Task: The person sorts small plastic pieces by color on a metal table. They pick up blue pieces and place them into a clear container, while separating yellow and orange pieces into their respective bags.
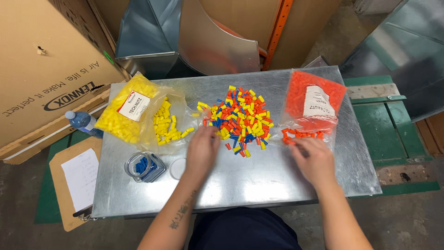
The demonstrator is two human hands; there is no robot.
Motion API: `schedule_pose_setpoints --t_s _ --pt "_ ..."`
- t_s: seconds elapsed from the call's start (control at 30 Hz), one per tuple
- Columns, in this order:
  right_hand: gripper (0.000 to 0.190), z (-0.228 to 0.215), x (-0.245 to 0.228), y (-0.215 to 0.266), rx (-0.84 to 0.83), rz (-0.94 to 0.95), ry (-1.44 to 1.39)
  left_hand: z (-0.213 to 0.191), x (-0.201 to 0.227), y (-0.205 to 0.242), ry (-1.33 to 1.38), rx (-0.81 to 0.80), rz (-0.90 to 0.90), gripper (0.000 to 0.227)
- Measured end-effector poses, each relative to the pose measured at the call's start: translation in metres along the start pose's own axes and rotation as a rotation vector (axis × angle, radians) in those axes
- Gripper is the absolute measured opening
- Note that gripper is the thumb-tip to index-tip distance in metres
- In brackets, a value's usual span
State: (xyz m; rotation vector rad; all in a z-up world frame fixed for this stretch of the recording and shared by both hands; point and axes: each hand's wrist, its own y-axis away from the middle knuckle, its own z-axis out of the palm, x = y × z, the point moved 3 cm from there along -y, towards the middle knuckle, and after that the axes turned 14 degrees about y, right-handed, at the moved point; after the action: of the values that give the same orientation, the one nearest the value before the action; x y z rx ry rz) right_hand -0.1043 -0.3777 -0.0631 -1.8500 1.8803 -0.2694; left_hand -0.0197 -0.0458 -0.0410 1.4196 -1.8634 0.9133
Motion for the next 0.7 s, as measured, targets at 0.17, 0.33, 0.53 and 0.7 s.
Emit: schedule_pose_setpoints --t_s 0.17,0.33,0.53,0.7 --pt "0.037 -0.004 0.02 -0.007 -0.048 0.033 0.096 -0.015 -0.031 -0.026 -0.188 -0.007 -0.102 0.025" --pt "0.03 0.016 0.015 0.012 -0.085 -0.038 0.06 -0.006 -0.042 -0.039 -0.175 -0.051 -0.154 0.019" --pt "0.006 0.033 0.027 0.008 -0.035 -0.098 0.169 -0.012 -0.039 -0.041 -0.206 -0.121 -0.16 0.016" --pt "0.007 -0.018 0.031 -0.032 0.118 -0.025 0.05 -0.013 -0.042 -0.036 -0.152 -0.122 -0.161 0.016"
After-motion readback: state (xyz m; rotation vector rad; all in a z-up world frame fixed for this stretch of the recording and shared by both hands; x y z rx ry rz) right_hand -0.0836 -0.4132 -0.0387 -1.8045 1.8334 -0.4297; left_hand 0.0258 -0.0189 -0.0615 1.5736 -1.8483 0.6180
